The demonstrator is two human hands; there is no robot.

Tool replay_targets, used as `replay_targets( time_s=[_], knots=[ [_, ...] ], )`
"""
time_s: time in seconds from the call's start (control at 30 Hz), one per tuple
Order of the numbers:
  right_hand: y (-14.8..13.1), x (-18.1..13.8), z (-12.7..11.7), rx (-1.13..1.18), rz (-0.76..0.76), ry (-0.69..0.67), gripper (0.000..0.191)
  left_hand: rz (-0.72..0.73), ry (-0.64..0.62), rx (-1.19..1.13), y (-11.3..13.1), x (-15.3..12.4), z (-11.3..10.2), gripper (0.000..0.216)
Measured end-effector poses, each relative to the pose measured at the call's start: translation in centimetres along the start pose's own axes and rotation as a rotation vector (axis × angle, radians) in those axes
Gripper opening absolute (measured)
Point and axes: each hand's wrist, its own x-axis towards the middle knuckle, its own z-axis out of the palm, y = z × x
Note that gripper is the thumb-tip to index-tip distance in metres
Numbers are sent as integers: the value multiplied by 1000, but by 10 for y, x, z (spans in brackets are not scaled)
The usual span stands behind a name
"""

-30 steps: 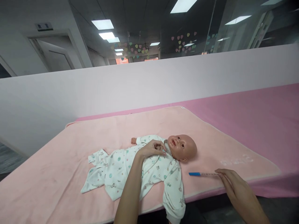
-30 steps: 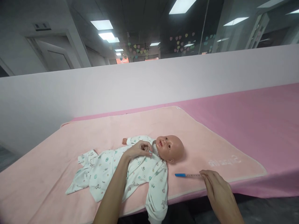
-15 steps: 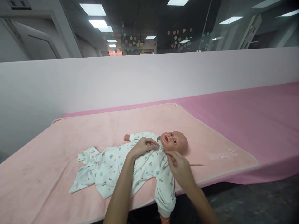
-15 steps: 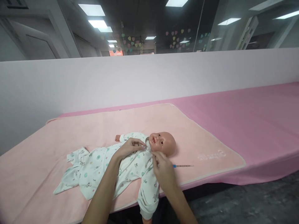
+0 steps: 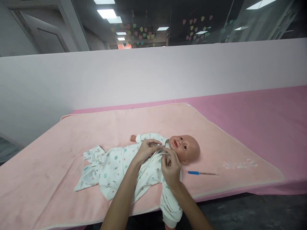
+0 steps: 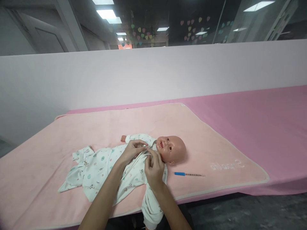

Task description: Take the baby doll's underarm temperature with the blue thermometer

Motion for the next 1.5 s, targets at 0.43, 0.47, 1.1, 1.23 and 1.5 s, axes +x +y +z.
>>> replay_targets(
  time_s=[0.43,0.47,1.1,1.23,1.5],
  knots=[
    [0,5,-3,137,-38,47,18,-32,-99,44,4,-5,-1,32],
    [0,5,-4,154,-58,61,17,-36,-89,40,4,-5,0,33],
    [2,5,-7,192,116,-68,15,-13,-227,105,5,-11,-10,47],
    [6,3,-7,231,139,-69,12,-35,-135,68,-2,-9,-9,37],
    [13,-3,-4,329,226,-37,9,-78,-159,91,1,-7,-9,29]
  ],
)
